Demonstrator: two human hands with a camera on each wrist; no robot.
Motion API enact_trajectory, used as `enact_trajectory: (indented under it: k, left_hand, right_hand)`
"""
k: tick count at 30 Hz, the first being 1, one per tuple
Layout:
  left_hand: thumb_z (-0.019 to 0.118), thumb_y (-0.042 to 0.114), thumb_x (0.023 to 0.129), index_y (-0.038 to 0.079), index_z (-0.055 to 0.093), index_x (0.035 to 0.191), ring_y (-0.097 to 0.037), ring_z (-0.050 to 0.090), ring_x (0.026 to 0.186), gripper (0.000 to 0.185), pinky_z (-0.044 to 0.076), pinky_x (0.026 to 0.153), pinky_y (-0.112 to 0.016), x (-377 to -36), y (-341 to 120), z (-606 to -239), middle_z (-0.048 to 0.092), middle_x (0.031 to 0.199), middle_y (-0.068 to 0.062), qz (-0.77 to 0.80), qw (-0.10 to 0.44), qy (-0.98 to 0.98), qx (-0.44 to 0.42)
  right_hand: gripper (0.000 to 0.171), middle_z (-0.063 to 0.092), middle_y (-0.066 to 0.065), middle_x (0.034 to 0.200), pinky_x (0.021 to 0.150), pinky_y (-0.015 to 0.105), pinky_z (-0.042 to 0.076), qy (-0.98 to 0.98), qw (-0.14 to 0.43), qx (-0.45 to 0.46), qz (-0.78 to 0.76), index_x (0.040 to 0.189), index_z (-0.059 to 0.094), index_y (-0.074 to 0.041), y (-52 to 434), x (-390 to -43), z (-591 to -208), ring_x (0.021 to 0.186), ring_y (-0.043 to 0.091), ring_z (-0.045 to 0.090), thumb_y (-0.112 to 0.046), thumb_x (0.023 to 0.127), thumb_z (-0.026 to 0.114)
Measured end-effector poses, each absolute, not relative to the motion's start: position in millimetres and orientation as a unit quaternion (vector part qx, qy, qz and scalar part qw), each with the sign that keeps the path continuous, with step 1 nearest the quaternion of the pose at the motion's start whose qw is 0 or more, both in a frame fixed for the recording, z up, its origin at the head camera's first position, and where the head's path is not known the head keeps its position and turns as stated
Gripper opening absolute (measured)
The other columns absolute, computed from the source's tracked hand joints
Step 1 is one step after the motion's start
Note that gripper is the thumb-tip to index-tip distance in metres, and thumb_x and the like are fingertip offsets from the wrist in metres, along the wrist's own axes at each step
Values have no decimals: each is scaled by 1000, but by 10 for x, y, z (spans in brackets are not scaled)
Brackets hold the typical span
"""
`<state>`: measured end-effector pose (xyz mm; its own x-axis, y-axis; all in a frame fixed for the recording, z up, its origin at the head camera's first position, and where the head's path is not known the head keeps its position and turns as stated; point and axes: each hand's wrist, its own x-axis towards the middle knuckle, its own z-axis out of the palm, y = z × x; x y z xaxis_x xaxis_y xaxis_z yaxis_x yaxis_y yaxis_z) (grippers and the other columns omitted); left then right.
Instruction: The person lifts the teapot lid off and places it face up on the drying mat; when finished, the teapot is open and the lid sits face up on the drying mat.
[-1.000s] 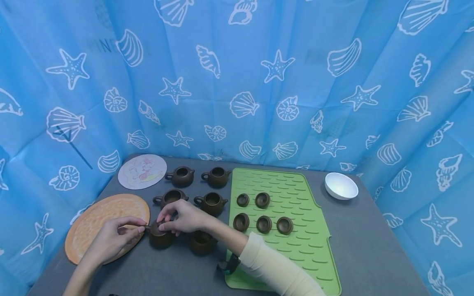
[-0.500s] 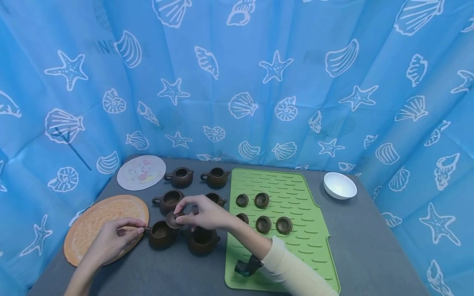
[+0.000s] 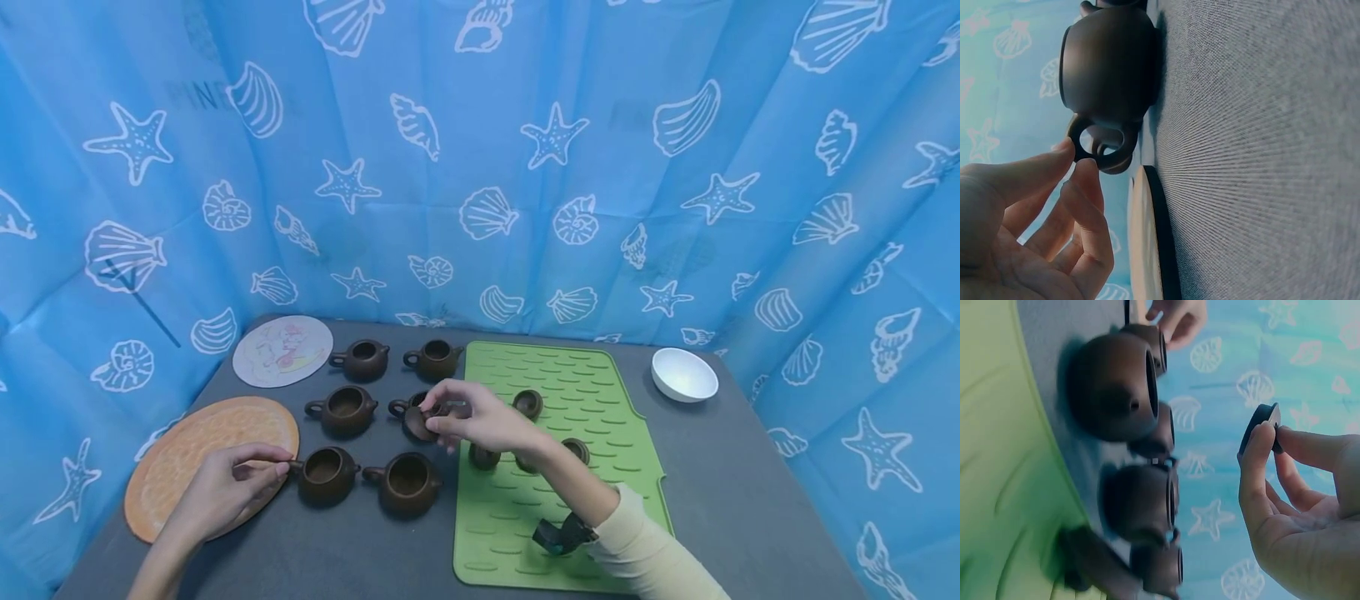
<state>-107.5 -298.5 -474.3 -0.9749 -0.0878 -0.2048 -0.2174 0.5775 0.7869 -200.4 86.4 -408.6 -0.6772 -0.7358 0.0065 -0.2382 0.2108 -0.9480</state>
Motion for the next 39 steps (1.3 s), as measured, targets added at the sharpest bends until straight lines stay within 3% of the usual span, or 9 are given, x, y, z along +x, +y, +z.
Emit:
enact_trajectory:
  k: [5,13,20,26,32,34,39]
  left_hand:
    - [72,12,105,3,76,126,-13,74,81,23,60,65,-28,-1078,-2987,-4743,82,112,-13,450,73,886,-89]
    - [72,10,104,4,77,126,-14,74,82,23,60,64,-28,-1080,-2976,-4748,81,115,-14,441,70,890,-90]
    - [73,10,104,3,77,127,-13,74,82,24,61,65,-27,-1082,-2982,-4762,81,117,-15,442,70,890,-89]
    - [72,11,104,4,76,128,-11,75,83,25,61,66,-26,-1079,-2993,-4763,81,118,-14,445,73,889,-86]
    - [72,11,105,3,76,128,-11,74,82,25,61,66,-27,-1071,-2990,-4766,81,116,-13,447,74,888,-83]
    - [72,11,105,3,76,129,-11,73,80,25,60,64,-27,-1069,-2988,-4767,81,116,-13,444,74,889,-84]
    - [72,12,105,4,76,129,-12,72,79,26,58,63,-28,-1073,-2985,-4765,81,116,-13,438,74,891,-90]
  right_hand:
    - [37,65,26,142,79,47,69,743,222,-304,-553,145,57,-4,1122,-2038,-4053,85,33,76,-8,109,63]
    - [48,55,31,155,86,43,69,751,210,-277,-562,159,50,-5,1533,-2051,-3999,95,39,78,-7,111,56]
    - [48,50,34,157,95,46,66,735,205,-260,-591,160,47,0,1849,-2063,-4029,100,24,80,-7,113,53]
    - [49,48,35,158,100,50,63,731,186,-234,-613,159,45,3,2086,-2115,-4084,109,34,80,-4,112,55]
    - [48,43,31,163,102,42,64,742,180,-186,-619,157,46,-4,2299,-2174,-4178,118,45,76,-17,113,59]
    - [51,43,33,164,103,45,64,747,178,-180,-615,157,45,-6,2361,-2195,-4220,121,50,73,-19,111,63]
    - [61,42,36,164,104,46,63,756,174,-158,-611,156,43,-6,2490,-2265,-4319,119,47,75,-10,104,73]
